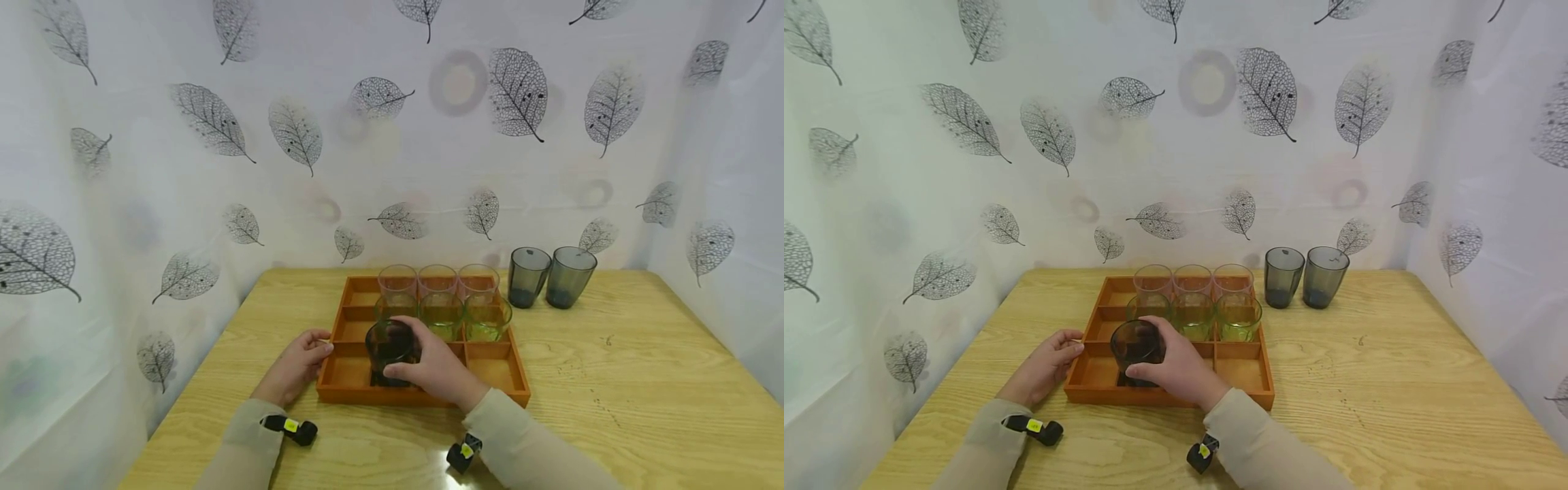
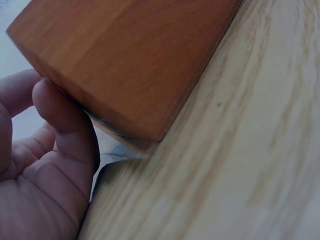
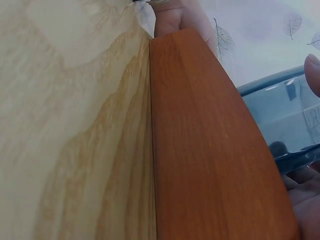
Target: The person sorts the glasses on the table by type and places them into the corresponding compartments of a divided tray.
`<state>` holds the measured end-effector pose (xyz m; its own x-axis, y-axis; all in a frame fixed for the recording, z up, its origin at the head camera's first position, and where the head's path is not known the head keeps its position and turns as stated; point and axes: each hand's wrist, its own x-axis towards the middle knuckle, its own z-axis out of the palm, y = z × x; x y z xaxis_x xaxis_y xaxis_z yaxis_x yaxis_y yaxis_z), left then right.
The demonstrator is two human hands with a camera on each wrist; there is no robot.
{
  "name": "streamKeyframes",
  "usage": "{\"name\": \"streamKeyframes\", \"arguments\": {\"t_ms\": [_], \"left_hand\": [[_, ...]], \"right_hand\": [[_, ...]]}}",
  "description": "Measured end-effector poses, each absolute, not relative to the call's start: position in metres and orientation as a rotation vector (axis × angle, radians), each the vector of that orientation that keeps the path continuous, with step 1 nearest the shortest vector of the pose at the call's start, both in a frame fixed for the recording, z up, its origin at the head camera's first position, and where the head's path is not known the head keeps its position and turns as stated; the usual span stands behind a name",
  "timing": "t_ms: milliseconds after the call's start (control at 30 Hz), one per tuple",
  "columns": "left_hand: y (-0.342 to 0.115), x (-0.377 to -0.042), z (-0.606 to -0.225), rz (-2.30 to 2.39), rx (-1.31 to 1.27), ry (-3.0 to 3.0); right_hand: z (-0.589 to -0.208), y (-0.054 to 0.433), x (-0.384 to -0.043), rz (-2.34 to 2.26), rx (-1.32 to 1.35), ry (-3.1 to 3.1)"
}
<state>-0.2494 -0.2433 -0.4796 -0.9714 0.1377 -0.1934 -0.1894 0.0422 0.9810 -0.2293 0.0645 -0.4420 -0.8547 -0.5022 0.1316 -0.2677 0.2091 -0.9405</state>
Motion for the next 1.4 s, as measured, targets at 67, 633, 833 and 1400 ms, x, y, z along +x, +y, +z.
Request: {"name": "streamKeyframes", "arguments": {"t_ms": [67, 633, 833, 1400], "left_hand": [[-0.243, -0.249, -0.48, 2.025, -0.063, 2.087], [-0.243, -0.25, -0.483, 2.03, -0.069, 2.084], [-0.243, -0.251, -0.483, 2.026, -0.061, 2.088], [-0.244, -0.252, -0.485, 2.034, -0.07, 2.083]], "right_hand": [[-0.442, 0.065, -0.23, -1.706, -0.738, 2.264], [-0.442, 0.065, -0.229, -1.67, -0.75, 2.294], [-0.438, 0.067, -0.228, -1.71, -0.778, 2.295], [-0.408, 0.097, -0.243, -1.808, -0.878, 2.328]]}}
